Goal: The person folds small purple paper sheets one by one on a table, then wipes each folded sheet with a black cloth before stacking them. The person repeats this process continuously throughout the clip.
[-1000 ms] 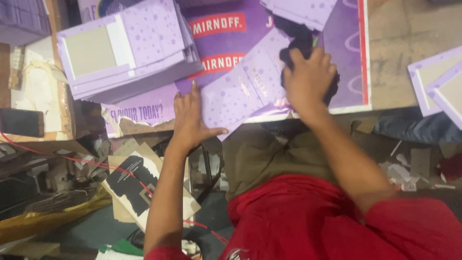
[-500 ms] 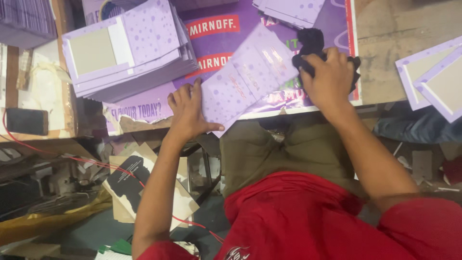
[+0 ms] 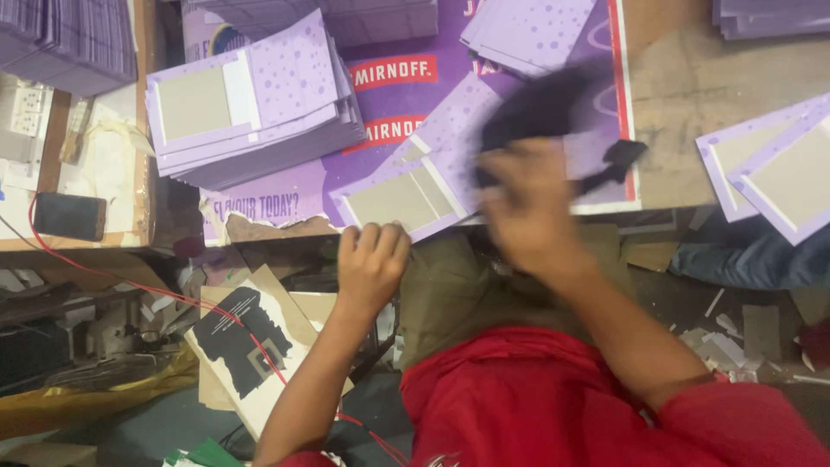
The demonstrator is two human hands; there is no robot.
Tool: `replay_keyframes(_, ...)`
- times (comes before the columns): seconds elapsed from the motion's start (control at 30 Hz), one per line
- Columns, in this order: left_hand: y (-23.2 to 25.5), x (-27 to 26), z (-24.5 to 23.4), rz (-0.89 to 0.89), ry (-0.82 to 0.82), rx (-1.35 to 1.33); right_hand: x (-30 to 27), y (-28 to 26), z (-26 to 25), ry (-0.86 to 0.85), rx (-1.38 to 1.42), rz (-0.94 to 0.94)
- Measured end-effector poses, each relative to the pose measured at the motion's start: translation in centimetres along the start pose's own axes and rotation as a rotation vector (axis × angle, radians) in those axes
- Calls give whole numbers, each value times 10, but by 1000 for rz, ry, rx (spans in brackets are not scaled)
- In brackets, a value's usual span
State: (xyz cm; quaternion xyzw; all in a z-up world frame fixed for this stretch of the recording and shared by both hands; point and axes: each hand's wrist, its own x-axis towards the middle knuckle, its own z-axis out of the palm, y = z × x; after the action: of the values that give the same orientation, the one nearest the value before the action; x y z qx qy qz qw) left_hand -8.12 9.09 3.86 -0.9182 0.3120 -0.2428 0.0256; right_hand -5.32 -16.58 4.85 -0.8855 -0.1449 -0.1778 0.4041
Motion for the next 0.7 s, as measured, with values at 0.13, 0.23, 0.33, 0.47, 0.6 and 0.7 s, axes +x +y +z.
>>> replay_keyframes(0.13, 3, -14, 32, 47, 7, -36, 14, -1, 80, -321, -335, 9)
replay_keyframes(0.23, 1, -24, 36, 36, -48, -12, 10, 39, 97, -299, -472, 106)
replay_keyframes(0.33, -4, -25, 32, 27, -38, -21, 10, 93, 61, -135, -863, 225)
replay_keyframes(0.47, -24, -37, 16, -35, 56, -36, -4, 127, 26, -71, -658, 208)
replay_keyframes(0.6, -67, -54, -23, 9, 291, 99, 0, 117, 32, 40, -574, 231)
replay_keyframes(0.7, -117, -46, -49, 13, 389, 300, 4, 104, 32, 71, -604, 199)
